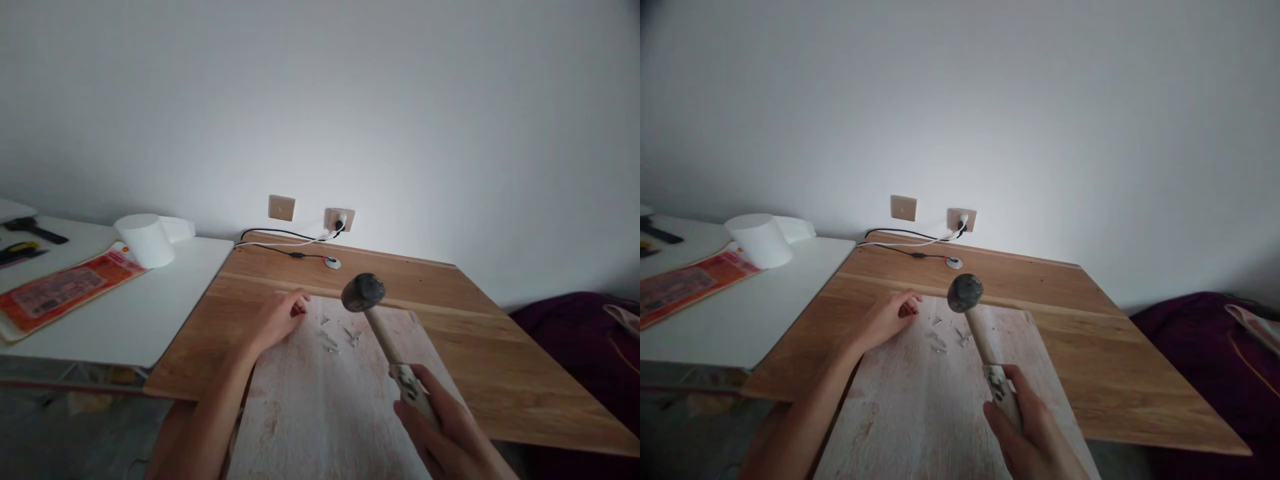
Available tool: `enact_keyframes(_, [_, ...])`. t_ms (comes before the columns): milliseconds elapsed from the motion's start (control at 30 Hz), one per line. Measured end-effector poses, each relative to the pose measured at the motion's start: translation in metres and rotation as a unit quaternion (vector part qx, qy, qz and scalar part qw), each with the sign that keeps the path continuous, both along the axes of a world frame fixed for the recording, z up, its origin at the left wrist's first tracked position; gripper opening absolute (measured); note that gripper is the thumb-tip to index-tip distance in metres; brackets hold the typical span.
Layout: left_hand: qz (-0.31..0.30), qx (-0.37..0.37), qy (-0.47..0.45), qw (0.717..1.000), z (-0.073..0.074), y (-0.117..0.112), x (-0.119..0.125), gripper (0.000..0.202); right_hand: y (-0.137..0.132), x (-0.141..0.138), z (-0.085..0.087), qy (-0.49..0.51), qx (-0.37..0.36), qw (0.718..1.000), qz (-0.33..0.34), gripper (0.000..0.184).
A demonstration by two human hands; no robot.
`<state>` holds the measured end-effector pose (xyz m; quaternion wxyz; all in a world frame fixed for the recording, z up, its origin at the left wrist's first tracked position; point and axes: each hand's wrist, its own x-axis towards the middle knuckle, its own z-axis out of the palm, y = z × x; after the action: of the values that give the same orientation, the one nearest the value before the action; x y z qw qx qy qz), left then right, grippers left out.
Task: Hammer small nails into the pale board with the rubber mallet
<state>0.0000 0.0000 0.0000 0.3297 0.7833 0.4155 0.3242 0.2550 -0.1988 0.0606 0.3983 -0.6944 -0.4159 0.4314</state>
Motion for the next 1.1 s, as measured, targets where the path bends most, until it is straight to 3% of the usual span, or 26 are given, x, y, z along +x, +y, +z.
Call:
enact_keyframes(200, [0.004, -0.01, 0.009, 1.0, 0.0, -0.002, 0.001, 0.042, 0.027, -0.018, 0.016, -0.059, -0.065, 0.988, 0.128, 0.053])
enact_keyframes(400, [0.003, -0.016, 0.017, 1.0, 0.006, -0.005, 0.002, 0.037, 0.029, -0.027, 0.029, -0.088, -0.068, 0.978, 0.176, 0.05])
enact_keyframes(500, [-0.001, -0.004, 0.014, 1.0, 0.007, -0.005, 0.002, 0.028, 0.03, -0.028, 0.025, -0.092, -0.052, 0.976, 0.191, 0.056])
enact_keyframes(633, [0.011, 0.012, 0.026, 1.0, 0.006, -0.005, 0.001, 0.044, 0.037, -0.028, 0.008, -0.108, -0.07, 0.965, 0.229, 0.054])
enact_keyframes(733, [0.011, 0.022, 0.028, 0.999, 0.005, -0.004, 0.001, 0.055, 0.039, -0.027, 0.001, -0.109, -0.074, 0.965, 0.227, 0.052])
enact_keyframes(967, [0.017, 0.014, 0.023, 0.999, 0.0, -0.001, 0.001, 0.051, 0.031, -0.02, 0.007, -0.101, -0.06, 0.976, 0.181, 0.05])
enact_keyframes(1100, [0.02, 0.011, 0.024, 0.999, -0.003, -0.001, 0.001, 0.053, 0.037, -0.015, -0.001, -0.111, -0.058, 0.975, 0.182, 0.046])
